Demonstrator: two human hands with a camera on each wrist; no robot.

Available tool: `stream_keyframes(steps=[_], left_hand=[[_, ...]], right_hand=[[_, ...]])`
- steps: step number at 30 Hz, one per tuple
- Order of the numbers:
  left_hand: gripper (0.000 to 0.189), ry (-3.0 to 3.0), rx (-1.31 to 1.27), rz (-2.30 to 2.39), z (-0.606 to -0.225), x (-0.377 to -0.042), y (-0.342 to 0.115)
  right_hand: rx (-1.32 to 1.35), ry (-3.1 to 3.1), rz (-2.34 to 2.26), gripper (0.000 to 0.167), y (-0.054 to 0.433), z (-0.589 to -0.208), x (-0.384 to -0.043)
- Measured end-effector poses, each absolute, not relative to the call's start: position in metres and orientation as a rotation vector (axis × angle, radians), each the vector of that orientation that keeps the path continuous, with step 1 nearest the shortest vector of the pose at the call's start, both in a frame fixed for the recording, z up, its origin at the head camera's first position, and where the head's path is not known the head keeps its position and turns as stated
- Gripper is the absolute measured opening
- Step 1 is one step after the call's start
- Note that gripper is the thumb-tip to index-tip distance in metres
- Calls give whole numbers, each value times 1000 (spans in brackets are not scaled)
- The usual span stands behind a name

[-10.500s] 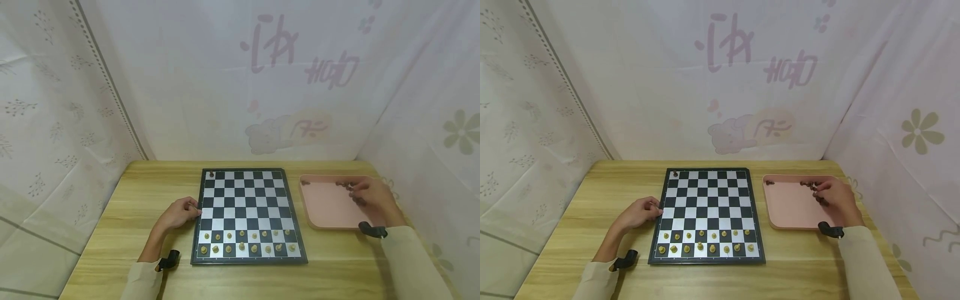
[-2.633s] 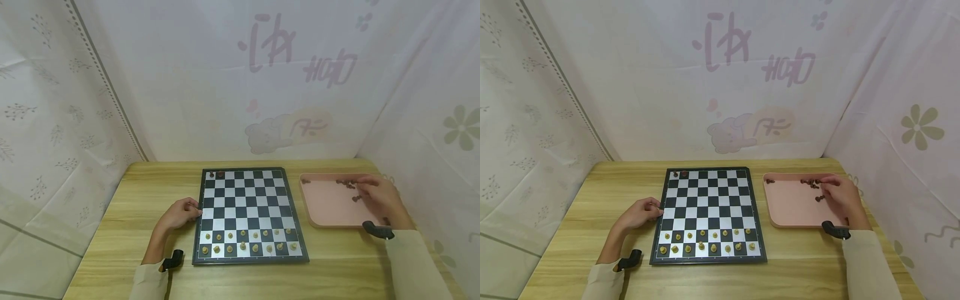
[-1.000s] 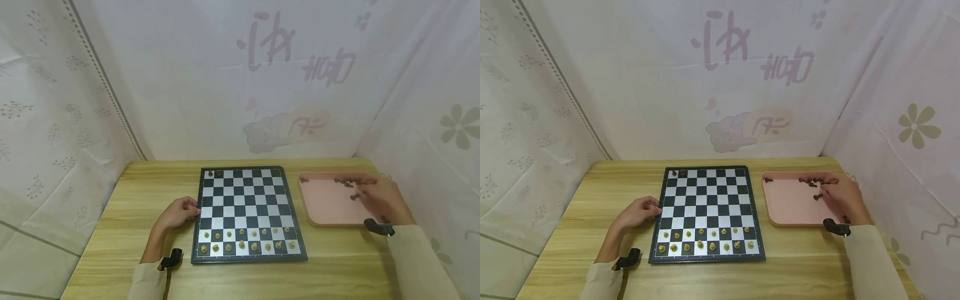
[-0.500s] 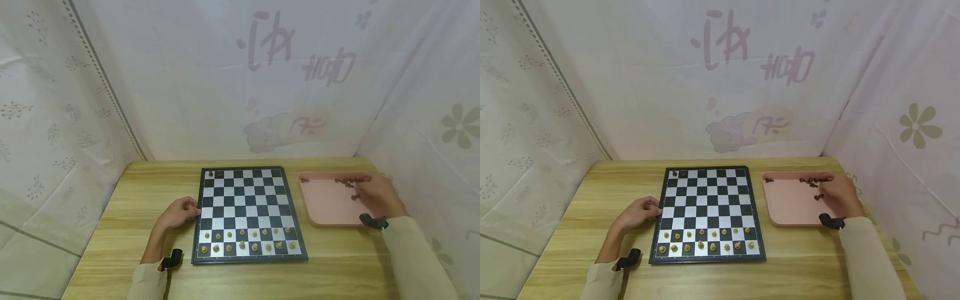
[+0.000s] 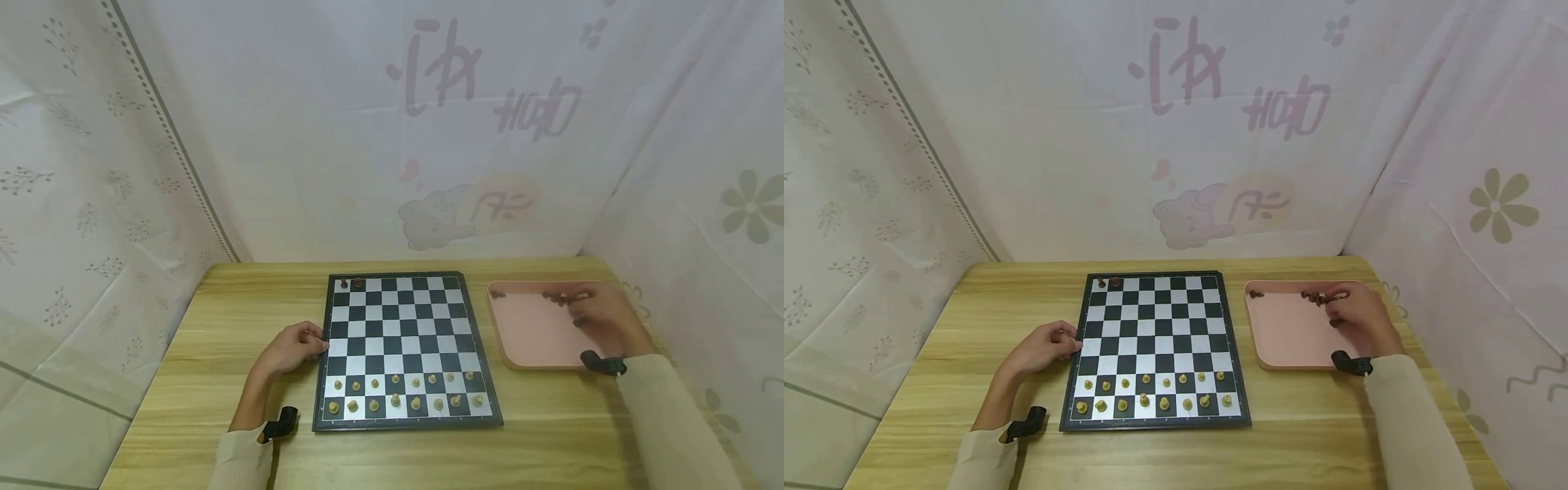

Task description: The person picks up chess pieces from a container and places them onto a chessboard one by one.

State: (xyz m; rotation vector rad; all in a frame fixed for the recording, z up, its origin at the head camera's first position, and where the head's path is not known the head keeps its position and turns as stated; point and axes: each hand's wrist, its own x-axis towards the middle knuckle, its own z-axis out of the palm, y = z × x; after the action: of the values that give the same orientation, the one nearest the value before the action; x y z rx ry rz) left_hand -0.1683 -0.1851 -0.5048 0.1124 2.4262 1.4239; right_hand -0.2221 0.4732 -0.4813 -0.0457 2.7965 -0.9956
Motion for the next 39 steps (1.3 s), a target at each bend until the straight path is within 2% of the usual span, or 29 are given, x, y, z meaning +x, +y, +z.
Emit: stream_keyframes(steps=[11,18,24,39], left_hand=[[23,2427,90,1423,-505,-168,-186],[24,2418,104,1433,-504,-167,-186],[22,2443,85,1412,-507,-167,-185],[25,2431,132,1436,-505,-167,-186]], right_hand=[[-95,2922,-823,30,468,-486,-231],[-29,2919,-761,35,465,-483,-233],[-20,2934,-640,32,461,-479,-234],[-30,2955,-718,22,458,-488,-234]])
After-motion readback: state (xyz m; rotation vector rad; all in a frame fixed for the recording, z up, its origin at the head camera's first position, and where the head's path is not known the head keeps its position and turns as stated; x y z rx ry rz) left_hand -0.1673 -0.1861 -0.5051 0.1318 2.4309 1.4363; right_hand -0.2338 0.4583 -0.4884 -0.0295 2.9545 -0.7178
